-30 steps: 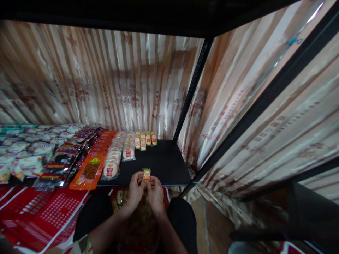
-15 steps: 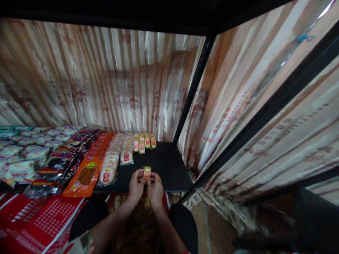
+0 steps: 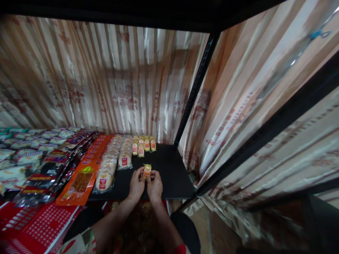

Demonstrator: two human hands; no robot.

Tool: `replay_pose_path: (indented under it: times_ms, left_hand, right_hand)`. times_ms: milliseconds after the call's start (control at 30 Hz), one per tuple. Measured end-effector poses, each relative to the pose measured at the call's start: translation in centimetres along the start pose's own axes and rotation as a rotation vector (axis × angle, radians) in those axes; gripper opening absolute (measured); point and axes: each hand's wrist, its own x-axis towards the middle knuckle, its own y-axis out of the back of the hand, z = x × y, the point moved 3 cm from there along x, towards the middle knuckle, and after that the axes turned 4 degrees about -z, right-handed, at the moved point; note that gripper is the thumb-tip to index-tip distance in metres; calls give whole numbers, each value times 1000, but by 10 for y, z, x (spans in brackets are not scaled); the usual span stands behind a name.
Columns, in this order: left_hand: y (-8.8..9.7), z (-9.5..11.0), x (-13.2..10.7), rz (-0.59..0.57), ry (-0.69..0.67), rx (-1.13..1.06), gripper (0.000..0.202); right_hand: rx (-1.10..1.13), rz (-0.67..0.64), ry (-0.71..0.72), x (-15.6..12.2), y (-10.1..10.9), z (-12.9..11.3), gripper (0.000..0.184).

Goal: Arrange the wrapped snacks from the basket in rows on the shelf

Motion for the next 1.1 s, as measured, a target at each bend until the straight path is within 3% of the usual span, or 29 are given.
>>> replay_pose_path:
  times_ms: [200, 467, 800, 1100]
  left_hand:
    - [-7, -1, 15, 1, 33, 62, 39]
    - [-13, -1, 32, 18, 86, -36, 32]
    - [-19, -1, 49, 24, 97, -63, 36]
    - [-26, -5, 66, 6, 129, -104, 36]
  right_hand:
    - [2, 13, 45, 17, -5, 4, 20]
    - [19, 55, 74, 38, -11, 4, 21]
    - [44, 75, 34, 68, -23, 14, 36]
    - [9, 98, 52, 89, -29, 13, 32]
